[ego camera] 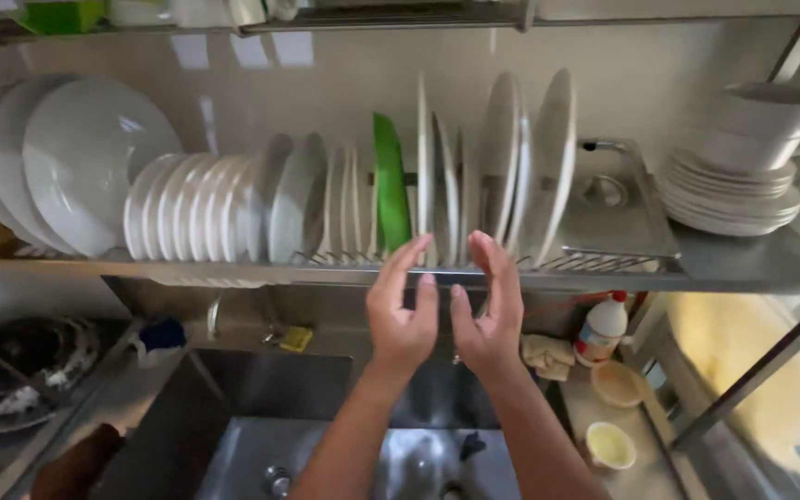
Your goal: The person takes a white plate from a drying rack and wipes it with a brown cloth. They then rinse the cloth under running water, wring it out, and place it on the counter. Finally, they take a green plate from the rack and place it in the sink.
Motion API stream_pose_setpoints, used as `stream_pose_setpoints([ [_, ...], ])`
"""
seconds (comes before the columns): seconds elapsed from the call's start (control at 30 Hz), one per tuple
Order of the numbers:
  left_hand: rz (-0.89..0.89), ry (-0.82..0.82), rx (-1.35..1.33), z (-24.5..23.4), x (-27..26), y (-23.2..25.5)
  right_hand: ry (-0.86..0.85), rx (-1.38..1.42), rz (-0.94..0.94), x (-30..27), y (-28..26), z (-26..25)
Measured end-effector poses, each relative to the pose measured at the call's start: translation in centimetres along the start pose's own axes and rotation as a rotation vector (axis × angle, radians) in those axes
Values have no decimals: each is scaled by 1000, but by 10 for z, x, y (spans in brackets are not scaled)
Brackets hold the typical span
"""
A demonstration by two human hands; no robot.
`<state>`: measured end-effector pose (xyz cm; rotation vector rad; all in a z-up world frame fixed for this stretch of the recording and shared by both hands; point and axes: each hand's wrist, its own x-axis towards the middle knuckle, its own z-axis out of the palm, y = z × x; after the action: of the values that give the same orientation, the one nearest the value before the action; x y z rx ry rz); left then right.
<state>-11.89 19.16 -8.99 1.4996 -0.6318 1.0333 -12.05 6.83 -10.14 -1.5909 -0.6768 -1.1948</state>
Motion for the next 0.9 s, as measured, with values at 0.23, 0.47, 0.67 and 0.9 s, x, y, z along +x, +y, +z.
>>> stream_pose_setpoints([
  [0.23,11,-121,-34,-52,13,-25,29,-156,17,-11,-20,62],
  [0.47,-15,-62,78,-35,52,-78,23,-206,-10,-11,-21,72],
  [0.67,-269,-96,93,0,69,-106,34,-228,-4,-4,-15,70],
  [0.9,-161,40,5,-2,79,-93,16,-230,-21,5,-16,67],
])
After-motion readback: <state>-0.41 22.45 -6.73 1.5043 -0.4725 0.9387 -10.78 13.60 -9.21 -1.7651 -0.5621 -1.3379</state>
